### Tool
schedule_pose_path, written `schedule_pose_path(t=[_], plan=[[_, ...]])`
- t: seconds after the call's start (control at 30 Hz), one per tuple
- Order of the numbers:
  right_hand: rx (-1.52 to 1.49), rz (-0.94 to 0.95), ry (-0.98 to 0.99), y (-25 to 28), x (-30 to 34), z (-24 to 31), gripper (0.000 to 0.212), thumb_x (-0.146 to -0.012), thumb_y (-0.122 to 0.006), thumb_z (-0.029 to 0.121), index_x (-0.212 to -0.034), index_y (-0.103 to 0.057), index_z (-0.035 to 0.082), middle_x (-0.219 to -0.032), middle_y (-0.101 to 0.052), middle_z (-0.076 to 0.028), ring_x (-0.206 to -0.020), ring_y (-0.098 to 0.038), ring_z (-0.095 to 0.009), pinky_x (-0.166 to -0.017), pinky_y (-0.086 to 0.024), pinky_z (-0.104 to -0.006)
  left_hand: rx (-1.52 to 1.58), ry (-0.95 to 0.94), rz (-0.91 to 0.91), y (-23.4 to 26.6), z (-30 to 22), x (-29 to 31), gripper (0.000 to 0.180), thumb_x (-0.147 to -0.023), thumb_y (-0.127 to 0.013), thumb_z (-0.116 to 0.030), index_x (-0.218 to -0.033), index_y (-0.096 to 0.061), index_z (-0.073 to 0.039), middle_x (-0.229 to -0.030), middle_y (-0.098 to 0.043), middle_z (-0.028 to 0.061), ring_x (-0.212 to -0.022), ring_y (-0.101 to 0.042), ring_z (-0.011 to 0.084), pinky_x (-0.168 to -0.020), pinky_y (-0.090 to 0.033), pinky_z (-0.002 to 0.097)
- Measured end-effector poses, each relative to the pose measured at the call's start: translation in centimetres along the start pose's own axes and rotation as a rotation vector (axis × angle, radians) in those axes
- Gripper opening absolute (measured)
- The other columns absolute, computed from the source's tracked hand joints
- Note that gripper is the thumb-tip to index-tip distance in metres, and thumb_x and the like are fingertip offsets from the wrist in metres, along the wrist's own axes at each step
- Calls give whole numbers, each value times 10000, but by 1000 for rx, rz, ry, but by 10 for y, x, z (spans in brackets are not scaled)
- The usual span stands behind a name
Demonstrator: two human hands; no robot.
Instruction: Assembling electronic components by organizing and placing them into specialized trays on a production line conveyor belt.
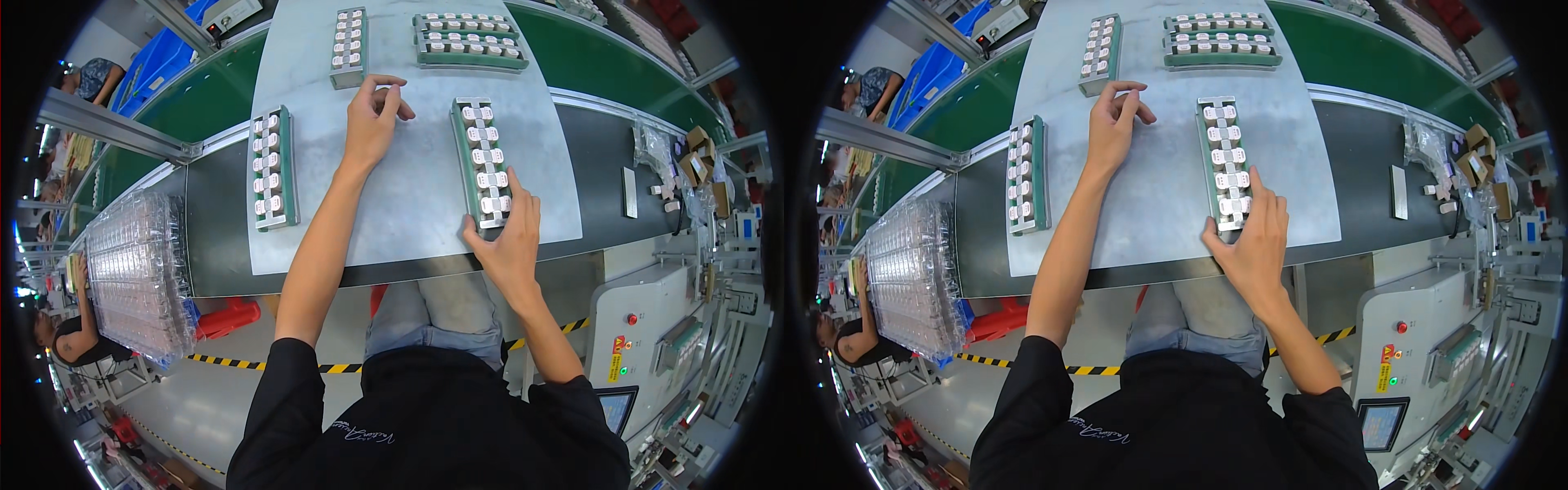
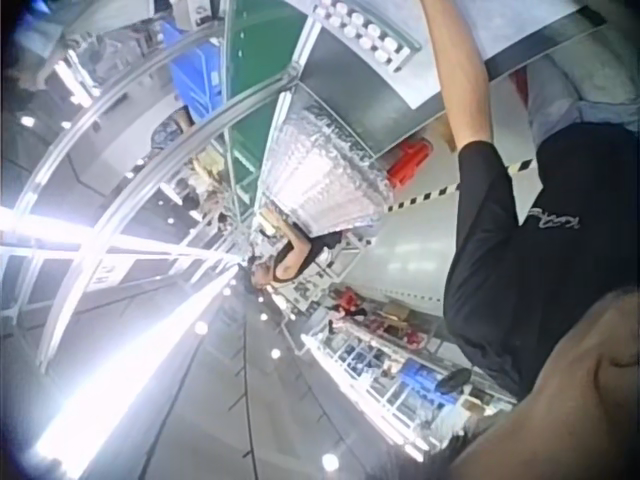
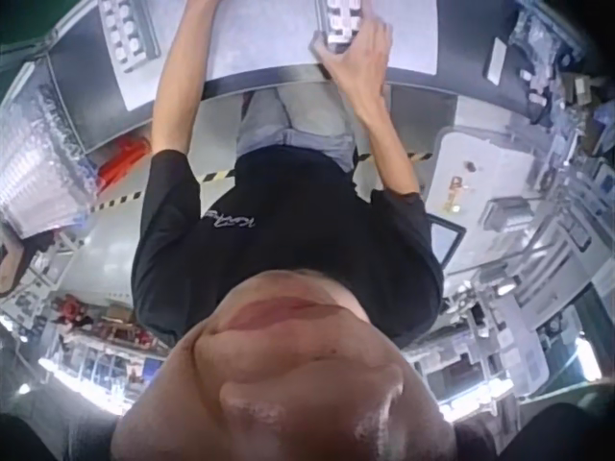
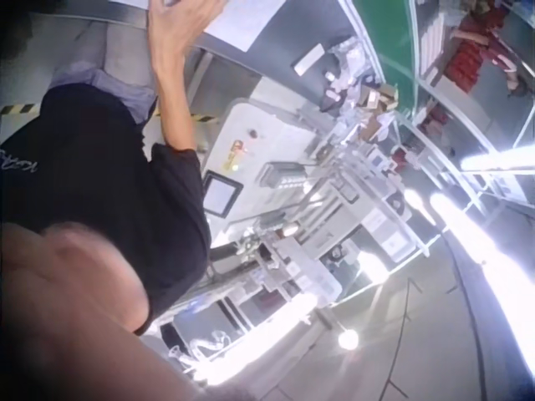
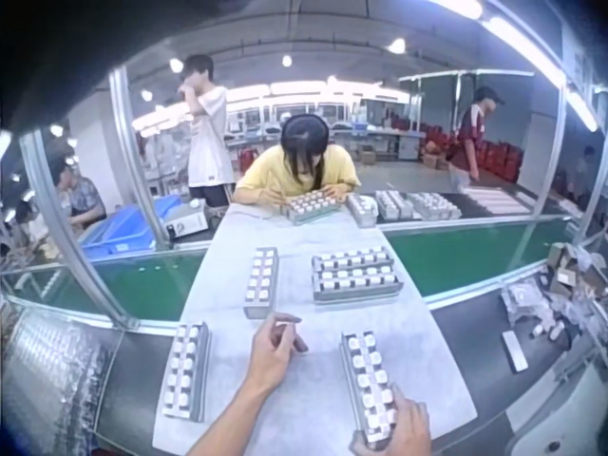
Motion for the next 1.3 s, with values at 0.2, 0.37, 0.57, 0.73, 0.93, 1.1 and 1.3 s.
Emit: schedule_pose_path(t=[0.2, 0.37, 0.57, 0.73, 0.93, 1.1, 1.3], plan=[[-110, -127, -38, -2, 3, -8, 826, -735, -862, 189, -1425, -489, -71, -1152, -606, -194, -1012, -547, -337, -901, -478, -452, -21, -5, 4, -4, -2, -2, 173, -1055, -564, -149, -1157, -622, -22, -779, -731, 80, -738, -687, 133, -688, -512, 284], [26, -3, -14, -2, -30, -33, 845, -735, -914, 258, -1429, -516, -11, -1206, -615, -204, -1093, -561, -360, -965, -465, -458, -47, 14, 1, 3, -2, 0, 178, -1057, -566, -153, -1170, -623, -28, -791, -725, 69, -742, -665, 114, -669, -469, 273], [-45, 26, 6, 11, -109, -96, 819, -824, -869, 171, -1526, -463, 56, -1360, -529, -218, -1172, -612, -357, -982, -520, -427, -35, 16, 6, -6, 5, -3, 185, -1027, -608, -143, -1160, -617, -15, -764, -722, 100, -671, -674, 152, -642, -513, 288], [-150, 133, -23, 11, -119, -104, 852, -800, -887, 144, -1530, -457, 59, -1353, -554, -195, -1175, -621, -294, -960, -542, -376, -178, -38, 284, -25, -17, 9, 352, -951, -750, -201, -1231, -608, -41, -843, -678, 37, -690, -559, 106, -657, -455, 263], [-271, -170, -68, 18, -102, -116, 721, -766, -925, 167, -1386, -579, 43, -1280, -593, -149, -1070, -626, -247, -906, -551, -342, -284, -32, 346, 0, -12, 7, 354, -746, -927, -137, -987, -697, -17, -824, -684, 17, -689, -558, 85, -641, -485, 261], [-67, -201, 109, 29, -101, -96, 567, -740, -942, 191, -1202, -649, 41, -1140, -574, -100, -956, -593, -205, -735, -504, -319, -225, 9, 315, -7, 0, 5, 201, -783, -888, -60, -835, -711, 19, -740, -684, 25, -669, -577, 65, -629, -482, 240], [-237, -241, -67, 28, -100, -118, 480, -739, -949, 192, -1084, -655, 32, -1061, -630, -73, -852, -608, -157, -702, -507, -291, -201, 60, 315, -9, 8, 6, 185, -789, -883, -49, -805, -710, 14, -750, -696, 11, -674, -586, 59, -639, -487, 238]])
Point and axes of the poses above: each hand's wrist, its own x-axis away from the middle knuckle, its own y-axis out of the back of the hand, z = x × y, the point moved 9 cm from there along -x, towards the middle knuckle
